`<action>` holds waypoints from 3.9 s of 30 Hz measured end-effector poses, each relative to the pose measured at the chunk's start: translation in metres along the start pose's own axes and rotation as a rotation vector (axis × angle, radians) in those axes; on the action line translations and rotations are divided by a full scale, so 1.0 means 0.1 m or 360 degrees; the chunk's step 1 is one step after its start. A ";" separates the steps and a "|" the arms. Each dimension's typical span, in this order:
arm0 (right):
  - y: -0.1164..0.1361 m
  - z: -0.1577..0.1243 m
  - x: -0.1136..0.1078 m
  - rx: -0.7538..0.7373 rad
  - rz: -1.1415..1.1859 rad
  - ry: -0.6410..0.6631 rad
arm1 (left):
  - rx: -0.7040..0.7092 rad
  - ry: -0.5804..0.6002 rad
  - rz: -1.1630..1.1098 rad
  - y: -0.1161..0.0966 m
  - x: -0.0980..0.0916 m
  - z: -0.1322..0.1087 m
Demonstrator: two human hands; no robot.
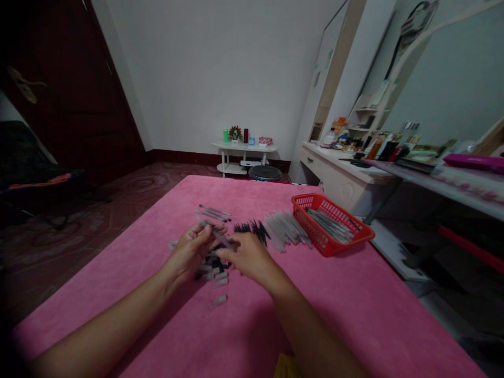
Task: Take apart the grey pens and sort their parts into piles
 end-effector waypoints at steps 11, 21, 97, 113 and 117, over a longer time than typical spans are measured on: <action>-0.18 0.04 -0.71 0.0115 0.0360 -0.0436 | 0.0779 0.0918 0.1931 -0.01 0.65 -0.61; -0.04 0.00 -0.72 0.0056 0.0427 -0.0517 | 0.0899 0.1121 0.2684 0.29 0.59 -0.71; -0.65 -0.28 -1.48 0.0795 -0.1870 -0.1100 | 0.1343 0.0646 0.2922 -0.02 0.35 -0.44; -0.17 0.77 -0.16 0.0035 -0.1323 -0.0461 | 0.1172 0.1175 0.2721 0.36 0.53 -0.64; -0.17 1.11 -0.03 0.0118 -0.1429 -0.0433 | 0.1227 0.1180 0.2738 0.34 0.54 -0.66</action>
Point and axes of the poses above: each hand's wrist, its own z-axis towards the middle knuckle, its own x-axis out of the palm, y = z × x, the point moved 9 cm from there along z, towards the middle knuckle, and after that the axes turned 3 degrees about x, right-handed, at the moved point
